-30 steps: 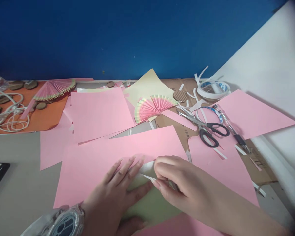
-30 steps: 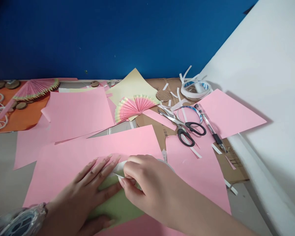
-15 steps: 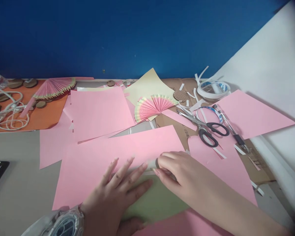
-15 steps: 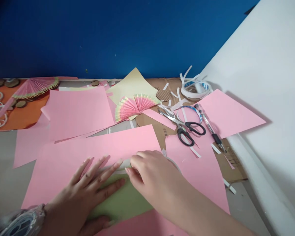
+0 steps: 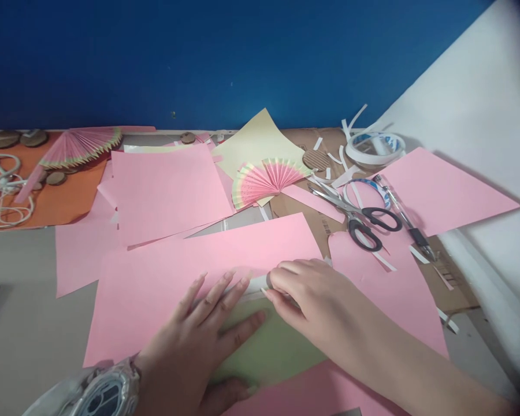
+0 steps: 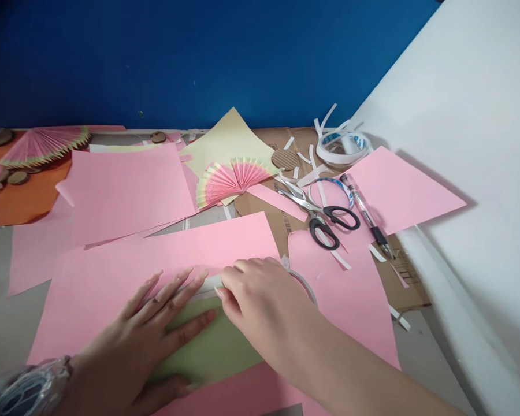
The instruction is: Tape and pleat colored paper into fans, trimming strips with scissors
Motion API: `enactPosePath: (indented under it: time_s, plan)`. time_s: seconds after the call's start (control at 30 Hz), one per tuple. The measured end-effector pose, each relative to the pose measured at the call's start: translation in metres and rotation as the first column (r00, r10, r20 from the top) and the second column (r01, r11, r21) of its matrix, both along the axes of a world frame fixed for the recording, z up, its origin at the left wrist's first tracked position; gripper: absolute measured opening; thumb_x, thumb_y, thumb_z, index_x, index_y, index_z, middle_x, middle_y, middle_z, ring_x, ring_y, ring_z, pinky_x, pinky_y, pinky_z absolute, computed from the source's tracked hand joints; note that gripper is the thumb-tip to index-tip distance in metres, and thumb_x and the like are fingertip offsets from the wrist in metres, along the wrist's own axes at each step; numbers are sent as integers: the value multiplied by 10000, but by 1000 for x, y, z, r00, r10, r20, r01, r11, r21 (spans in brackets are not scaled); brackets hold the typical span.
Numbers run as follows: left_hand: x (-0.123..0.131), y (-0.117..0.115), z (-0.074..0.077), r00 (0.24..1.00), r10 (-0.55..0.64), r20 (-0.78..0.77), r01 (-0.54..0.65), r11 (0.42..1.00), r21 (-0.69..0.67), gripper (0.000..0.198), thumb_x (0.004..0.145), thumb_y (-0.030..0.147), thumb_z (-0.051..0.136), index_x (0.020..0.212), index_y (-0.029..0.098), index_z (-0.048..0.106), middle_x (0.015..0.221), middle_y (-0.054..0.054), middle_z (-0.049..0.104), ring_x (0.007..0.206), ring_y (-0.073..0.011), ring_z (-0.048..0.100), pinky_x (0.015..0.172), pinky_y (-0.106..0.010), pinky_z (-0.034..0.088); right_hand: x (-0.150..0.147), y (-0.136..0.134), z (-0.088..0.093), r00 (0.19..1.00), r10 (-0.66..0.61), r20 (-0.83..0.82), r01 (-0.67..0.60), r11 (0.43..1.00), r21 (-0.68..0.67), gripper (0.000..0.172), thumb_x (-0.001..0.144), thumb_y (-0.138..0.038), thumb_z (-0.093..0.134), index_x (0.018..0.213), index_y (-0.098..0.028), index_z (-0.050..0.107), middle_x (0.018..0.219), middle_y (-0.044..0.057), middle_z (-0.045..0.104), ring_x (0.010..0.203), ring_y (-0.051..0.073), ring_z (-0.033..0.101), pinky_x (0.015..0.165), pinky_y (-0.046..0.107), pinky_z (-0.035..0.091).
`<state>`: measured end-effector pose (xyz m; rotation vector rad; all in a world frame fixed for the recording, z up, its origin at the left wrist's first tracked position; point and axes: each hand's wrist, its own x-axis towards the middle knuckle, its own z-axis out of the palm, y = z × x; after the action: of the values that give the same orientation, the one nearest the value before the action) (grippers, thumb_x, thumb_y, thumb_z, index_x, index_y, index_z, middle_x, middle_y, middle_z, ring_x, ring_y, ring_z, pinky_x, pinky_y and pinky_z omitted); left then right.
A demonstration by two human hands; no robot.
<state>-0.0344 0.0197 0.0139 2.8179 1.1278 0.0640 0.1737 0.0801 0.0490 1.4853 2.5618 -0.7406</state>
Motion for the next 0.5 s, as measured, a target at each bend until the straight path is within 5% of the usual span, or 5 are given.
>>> enactPosePath:
  time_s: [0.13, 0.33, 0.5]
  plan:
    - [-1, 0, -1, 1000, -4, 18, 4, 1000, 14, 727, 812, 584, 494, 1444, 289, 287, 1484, -150, 331, 1342, -311, 335, 1068, -477, 91, -1, 1, -1, 1000, -2, 26, 2, 1000, -3, 270, 864, -136, 492, 626, -194, 377, 660, -32, 501, 649, 136, 456, 626, 284, 314]
    - [1, -2, -2, 999, 15, 36, -16, 999, 33, 809, 803, 609, 463, 1401, 73, 367, 1486, -143, 327, 1353, -297, 293, 1104, -445, 83, -2, -1, -2, 1000, 4, 31, -4, 1000, 21, 253, 851, -116, 498, 625, -187, 409, 657, -30, 523, 633, 127, 467, 618, 272, 315]
    - [1, -1, 0, 1000, 10, 26, -10, 1000, 25, 817, 802, 604, 470, 1396, 51, 368, 1488, -146, 316, 1355, -293, 289, 1116, -435, 62, -3, 0, -1, 999, 15, 49, -16, 999, 31, 237, 853, -117, 497, 633, -184, 442, 660, -19, 541, 633, 133, 481, 617, 270, 325]
